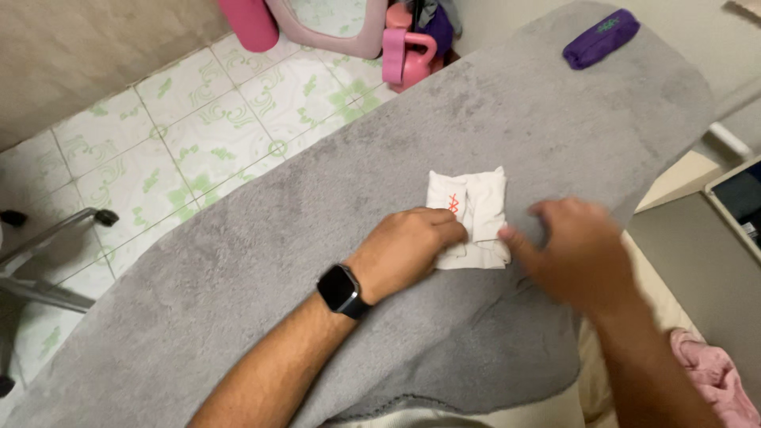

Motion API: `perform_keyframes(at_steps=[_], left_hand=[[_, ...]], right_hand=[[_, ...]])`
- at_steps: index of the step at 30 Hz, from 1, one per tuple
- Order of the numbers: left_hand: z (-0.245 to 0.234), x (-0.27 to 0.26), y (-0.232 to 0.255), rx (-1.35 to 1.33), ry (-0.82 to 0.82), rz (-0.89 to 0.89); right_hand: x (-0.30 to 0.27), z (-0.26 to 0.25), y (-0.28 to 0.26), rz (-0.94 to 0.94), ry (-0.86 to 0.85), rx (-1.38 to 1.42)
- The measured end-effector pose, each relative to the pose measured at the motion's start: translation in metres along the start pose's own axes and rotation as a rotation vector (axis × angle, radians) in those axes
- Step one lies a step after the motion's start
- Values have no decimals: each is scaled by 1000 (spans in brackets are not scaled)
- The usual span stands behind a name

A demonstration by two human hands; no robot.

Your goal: The person folds white and pink underwear on a padded surface by hand, smoothing the fabric and tucking parts together.

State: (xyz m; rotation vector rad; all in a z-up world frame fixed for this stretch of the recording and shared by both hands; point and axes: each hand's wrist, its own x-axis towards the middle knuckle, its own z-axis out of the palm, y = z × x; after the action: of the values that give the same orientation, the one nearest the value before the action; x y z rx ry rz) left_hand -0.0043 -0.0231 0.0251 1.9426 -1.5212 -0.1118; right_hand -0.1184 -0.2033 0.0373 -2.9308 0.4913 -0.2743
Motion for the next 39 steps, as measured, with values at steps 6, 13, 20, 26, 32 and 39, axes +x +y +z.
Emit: perform_keyframes(at_steps=[6, 13, 20, 26, 32, 39], left_hand=[[-4, 18, -16, 57, -60, 96], [-10, 30, -23, 56, -183, 94], [3, 28, -21, 0, -9, -34], [5, 28, -19, 1, 11, -39], [3, 30, -18, 29, -4, -38], [7, 25, -26, 133, 153, 152]], right_hand=[[-25, 55, -18, -22, 201, 142], [-8, 51, -30, 16, 158, 246], [15, 29, -20, 187, 157, 702], [8, 48, -18, 117, 279, 892], [8, 56, -10, 69, 260, 1055], [8, 50, -8, 88, 174, 1173]])
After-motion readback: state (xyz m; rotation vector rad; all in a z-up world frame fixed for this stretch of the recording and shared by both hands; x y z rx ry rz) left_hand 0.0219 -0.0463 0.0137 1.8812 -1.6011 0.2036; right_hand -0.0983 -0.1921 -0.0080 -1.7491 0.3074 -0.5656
